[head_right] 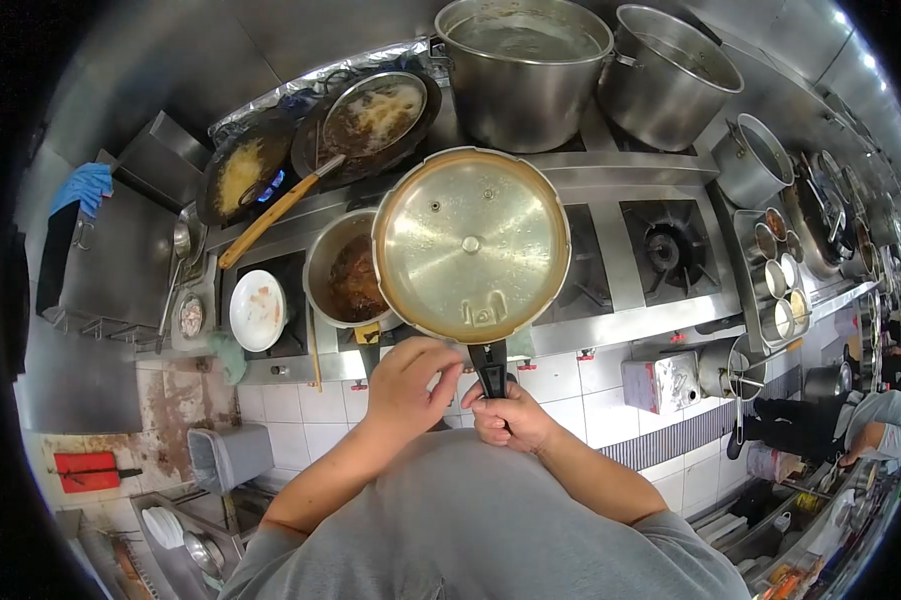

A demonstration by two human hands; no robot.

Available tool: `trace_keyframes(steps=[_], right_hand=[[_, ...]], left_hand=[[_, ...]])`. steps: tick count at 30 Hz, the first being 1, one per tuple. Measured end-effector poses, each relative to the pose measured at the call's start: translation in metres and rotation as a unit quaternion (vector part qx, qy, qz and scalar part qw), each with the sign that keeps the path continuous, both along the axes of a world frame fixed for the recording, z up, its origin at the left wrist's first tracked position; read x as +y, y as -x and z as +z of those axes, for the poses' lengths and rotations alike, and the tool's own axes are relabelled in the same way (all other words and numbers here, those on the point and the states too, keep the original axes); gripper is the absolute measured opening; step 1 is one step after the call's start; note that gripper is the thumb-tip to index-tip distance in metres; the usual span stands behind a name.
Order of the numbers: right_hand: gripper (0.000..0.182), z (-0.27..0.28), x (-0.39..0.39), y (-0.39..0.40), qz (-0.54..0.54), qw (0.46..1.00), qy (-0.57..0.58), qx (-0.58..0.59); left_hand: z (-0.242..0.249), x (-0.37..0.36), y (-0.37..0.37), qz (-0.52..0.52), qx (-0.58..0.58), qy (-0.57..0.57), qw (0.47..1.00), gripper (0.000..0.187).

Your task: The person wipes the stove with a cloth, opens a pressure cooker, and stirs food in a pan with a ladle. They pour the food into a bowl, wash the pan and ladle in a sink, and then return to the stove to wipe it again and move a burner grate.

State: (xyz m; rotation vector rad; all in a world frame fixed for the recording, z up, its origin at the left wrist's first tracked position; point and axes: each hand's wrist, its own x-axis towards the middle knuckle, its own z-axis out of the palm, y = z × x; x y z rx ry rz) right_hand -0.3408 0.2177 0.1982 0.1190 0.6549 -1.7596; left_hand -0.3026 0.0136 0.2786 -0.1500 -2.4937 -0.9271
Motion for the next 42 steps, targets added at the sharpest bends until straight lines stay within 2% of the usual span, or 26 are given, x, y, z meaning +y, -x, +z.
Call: trace_keyframes(steps=[9,16,21,24,27,33,34,37,39,40,42], right_hand=[[0.006,0.007,-0.007,-0.005,0.019,0.999,-0.037,0.034],[0.014,0.006,-0.007,-0.009,0.015,0.999,-0.041,0.007],[0.006,-0.001,-0.006,-0.008,0.021,0.999,-0.036,-0.002],[0.010,-0.001,-0.008,-0.007,0.025,1.000,-0.013,0.004],[0.009,0.002,-0.009,-0.006,0.028,0.999,-0.014,0.019],[0.009,0.003,-0.016,-0.007,0.006,0.997,-0.046,0.067],[0.009,-0.001,-0.017,-0.008,-0.004,0.995,-0.053,0.082],[0.012,-0.016,-0.020,-0.011,-0.038,0.957,-0.173,0.231],[0.015,-0.028,-0.020,-0.011,-0.117,0.874,-0.229,0.412],[0.017,-0.024,-0.021,-0.010,-0.154,0.816,-0.256,0.495],[0.024,-0.012,-0.019,-0.005,-0.163,0.775,-0.326,0.516]], left_hand=[[-0.005,0.009,0.014,-0.017,-0.018,0.066,0.998,0.014],[-0.011,0.016,0.006,-0.026,-0.073,0.048,0.996,0.008],[-0.014,0.012,0.009,-0.005,-0.078,0.043,0.996,0.008],[-0.008,0.006,0.016,0.064,-0.043,-0.018,0.997,0.010],[-0.007,0.002,0.014,0.039,-0.024,0.021,0.999,0.013],[-0.003,-0.001,0.010,0.011,-0.009,0.030,0.999,0.015],[-0.001,-0.001,0.007,0.020,-0.024,-0.003,1.000,0.015],[0.004,-0.005,0.003,0.045,-0.071,-0.091,0.992,0.015],[0.001,-0.012,0.002,0.066,-0.107,-0.136,0.983,0.014],[-0.009,-0.017,-0.001,0.075,-0.126,-0.237,0.960,0.014],[-0.031,-0.025,-0.005,0.090,-0.160,-0.429,0.884,0.014]])
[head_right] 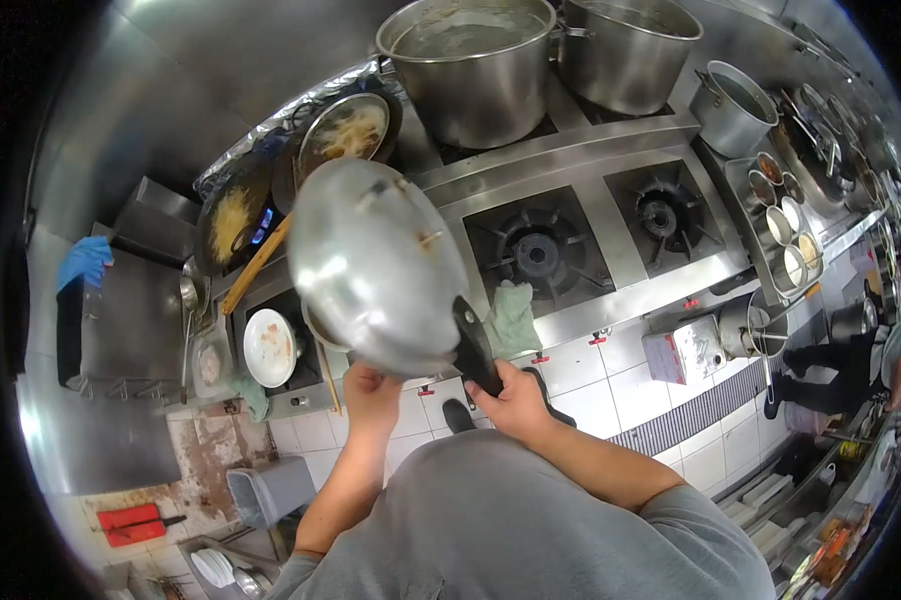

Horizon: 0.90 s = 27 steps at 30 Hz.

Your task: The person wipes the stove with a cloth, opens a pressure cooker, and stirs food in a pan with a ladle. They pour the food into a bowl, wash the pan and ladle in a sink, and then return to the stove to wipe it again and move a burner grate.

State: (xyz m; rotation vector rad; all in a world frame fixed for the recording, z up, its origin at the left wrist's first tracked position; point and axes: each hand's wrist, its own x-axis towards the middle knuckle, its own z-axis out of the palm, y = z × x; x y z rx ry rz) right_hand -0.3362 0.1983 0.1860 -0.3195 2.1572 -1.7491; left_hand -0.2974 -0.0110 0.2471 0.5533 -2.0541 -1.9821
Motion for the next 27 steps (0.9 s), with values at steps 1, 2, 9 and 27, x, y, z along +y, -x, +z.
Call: trace_keyframes(steps=[1,2,9,27], right_hand=[[0.024,0.005,0.000,0.002,-0.020,1.000,-0.010,0.019],[0.025,0.006,0.000,0.003,-0.040,0.998,-0.019,0.036],[0.029,0.004,0.006,0.007,-0.076,0.984,-0.099,0.123],[0.022,0.026,-0.011,0.011,0.137,0.965,0.112,-0.191]], left_hand=[[0.005,-0.003,-0.006,0.028,-0.095,-0.039,0.994,0.014],[-0.001,-0.005,-0.008,0.066,-0.077,-0.091,0.991,0.012],[-0.056,-0.043,-0.047,0.104,-0.049,-0.232,0.966,0.006],[0.032,-0.035,0.008,-0.021,0.068,0.286,0.956,0.017]])
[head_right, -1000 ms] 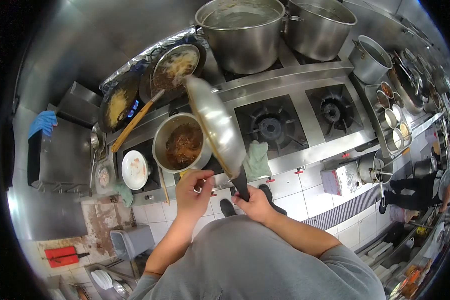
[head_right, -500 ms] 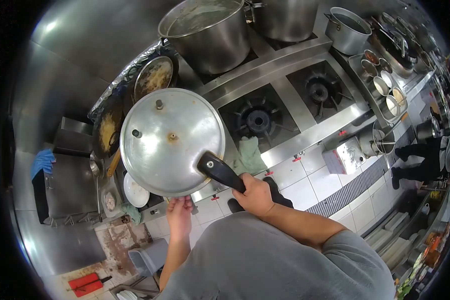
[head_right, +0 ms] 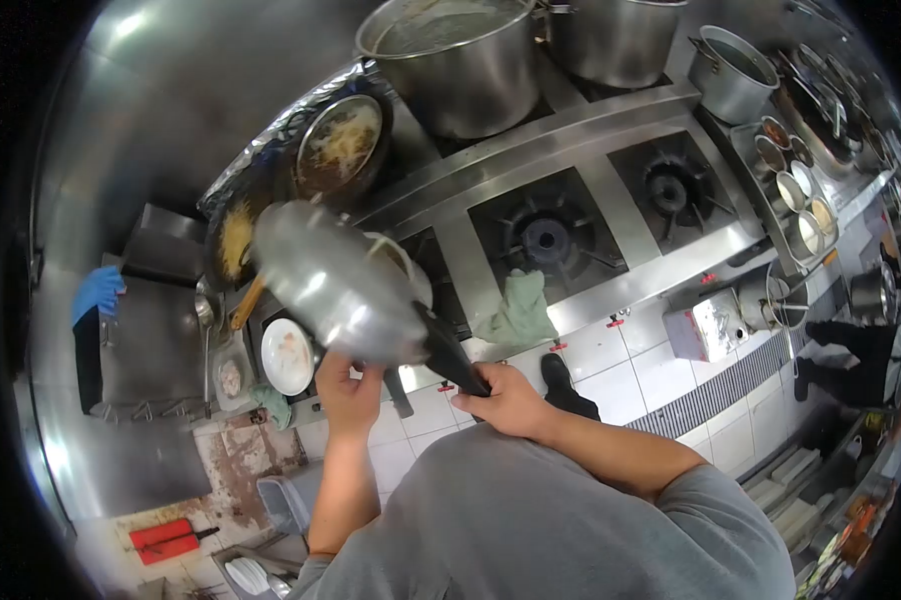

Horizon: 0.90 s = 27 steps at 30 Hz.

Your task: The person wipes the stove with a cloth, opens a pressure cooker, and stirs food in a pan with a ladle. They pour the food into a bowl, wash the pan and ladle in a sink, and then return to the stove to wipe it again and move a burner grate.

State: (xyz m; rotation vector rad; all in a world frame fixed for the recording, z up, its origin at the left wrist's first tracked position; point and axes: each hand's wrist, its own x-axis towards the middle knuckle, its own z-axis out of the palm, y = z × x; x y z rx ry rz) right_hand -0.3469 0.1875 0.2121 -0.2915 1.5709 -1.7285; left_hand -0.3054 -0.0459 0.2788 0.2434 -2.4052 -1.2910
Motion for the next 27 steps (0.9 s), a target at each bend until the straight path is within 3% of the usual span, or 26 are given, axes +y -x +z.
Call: trace_keyframes(steps=[2,5,12,15,18,21,22,27], right_hand=[[0.017,0.009,0.003,0.007,0.073,0.972,0.085,-0.208],[0.015,-0.004,0.002,0.001,0.085,0.942,0.136,-0.295],[0.016,-0.004,0.006,0.001,0.094,0.956,0.099,-0.260],[0.016,-0.007,0.007,-0.001,0.106,0.957,0.108,-0.250],[0.014,-0.011,0.009,0.000,0.102,0.960,0.107,-0.239],[0.015,-0.009,0.010,-0.001,0.104,0.970,0.069,-0.211],[0.015,-0.005,0.009,-0.001,0.103,0.978,0.047,-0.177],[0.017,-0.012,0.006,0.000,0.054,0.998,0.001,0.043]], left_hand=[[0.045,0.012,0.014,-0.033,-0.011,0.104,0.994,0.014],[0.054,0.003,0.031,-0.078,-0.048,0.237,0.967,0.015],[0.053,-0.002,0.065,-0.163,-0.154,0.188,0.956,0.016],[0.038,-0.005,0.069,-0.152,-0.141,0.219,0.953,0.016],[0.055,-0.012,0.056,-0.112,-0.155,0.100,0.976,0.017],[0.051,-0.001,0.051,-0.147,-0.145,0.132,0.970,0.015],[0.033,0.002,0.054,-0.179,-0.118,0.203,0.955,0.018],[0.029,-0.005,0.033,-0.103,-0.130,0.093,0.982,0.012]])
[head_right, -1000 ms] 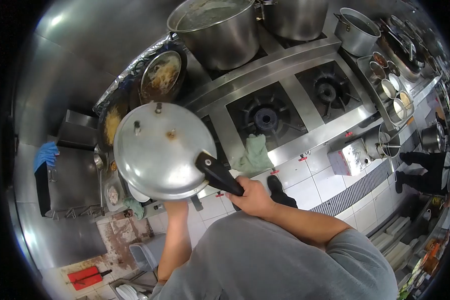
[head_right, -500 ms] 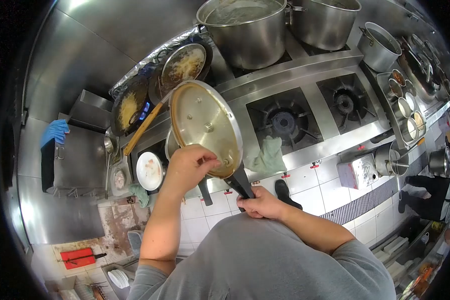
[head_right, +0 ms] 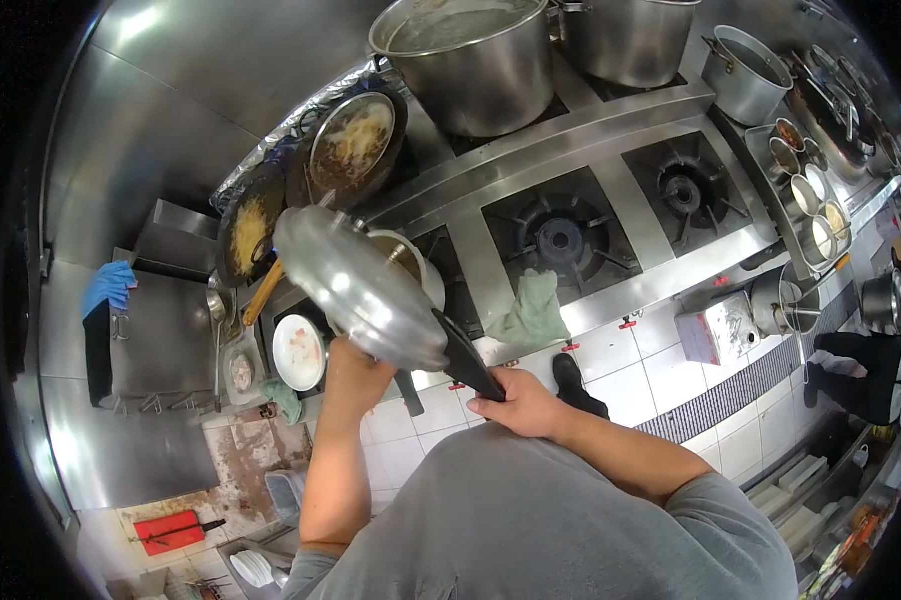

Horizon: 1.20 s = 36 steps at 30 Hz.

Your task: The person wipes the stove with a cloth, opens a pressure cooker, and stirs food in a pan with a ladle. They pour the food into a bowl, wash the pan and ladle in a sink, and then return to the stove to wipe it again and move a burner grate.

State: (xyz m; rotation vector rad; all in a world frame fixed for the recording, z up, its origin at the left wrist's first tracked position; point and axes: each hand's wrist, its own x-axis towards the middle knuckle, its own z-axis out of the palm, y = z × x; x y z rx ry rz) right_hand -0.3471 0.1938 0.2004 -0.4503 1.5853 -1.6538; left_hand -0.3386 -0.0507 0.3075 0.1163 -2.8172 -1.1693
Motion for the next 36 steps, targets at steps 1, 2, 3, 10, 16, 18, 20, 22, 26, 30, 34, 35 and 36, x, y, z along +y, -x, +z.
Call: trace_keyframes(steps=[1,2,3,10,16,18,20,22,26,30,34,35,36], right_hand=[[0.018,-0.002,0.000,-0.001,0.006,1.000,-0.003,-0.002],[0.018,-0.002,0.001,0.001,0.014,1.000,-0.007,-0.002],[0.019,-0.002,0.000,0.002,0.023,1.000,-0.010,-0.001],[0.032,0.014,-0.009,0.004,0.012,0.990,-0.091,0.103],[0.038,0.006,-0.014,-0.001,0.010,0.965,-0.107,0.239],[0.041,0.009,-0.014,-0.001,0.021,0.959,-0.119,0.254],[0.042,0.006,-0.015,-0.002,0.024,0.959,-0.114,0.258],[0.042,0.005,-0.016,-0.002,0.028,0.957,-0.113,0.266],[0.042,0.009,-0.017,-0.003,0.032,0.957,-0.119,0.263],[0.041,0.006,-0.018,-0.005,0.011,0.980,-0.085,0.182],[0.036,0.005,-0.009,0.007,0.017,0.989,-0.105,0.099],[0.034,0.001,-0.006,0.008,-0.008,0.995,-0.074,0.058],[0.031,-0.007,-0.004,0.009,-0.031,0.998,-0.046,0.017]], left_hand=[[-0.009,-0.002,-0.006,-0.004,0.031,-0.002,1.000,0.012],[-0.014,-0.003,-0.010,-0.005,0.064,-0.004,0.998,0.012],[-0.004,0.005,-0.011,0.002,0.029,-0.020,0.999,0.014],[-0.050,-0.007,-0.035,0.037,0.146,0.149,0.977,0.021],[-0.076,-0.036,-0.059,0.087,0.098,-0.028,0.991,0.022],[-0.076,-0.038,-0.060,0.096,0.100,-0.030,0.990,0.022],[-0.077,-0.040,-0.062,0.103,0.099,-0.034,0.989,0.021],[-0.080,-0.042,-0.068,0.111,0.100,-0.038,0.988,0.021],[-0.084,-0.040,-0.075,0.127,0.099,-0.046,0.986,0.021],[-0.097,-0.043,-0.088,0.160,0.128,-0.052,0.977,0.020],[-0.099,-0.051,-0.107,0.243,0.145,-0.126,0.951,0.020],[-0.094,-0.056,-0.115,0.261,0.093,-0.186,0.943,0.021],[-0.083,-0.048,-0.118,0.294,0.098,-0.207,0.928,0.023]])
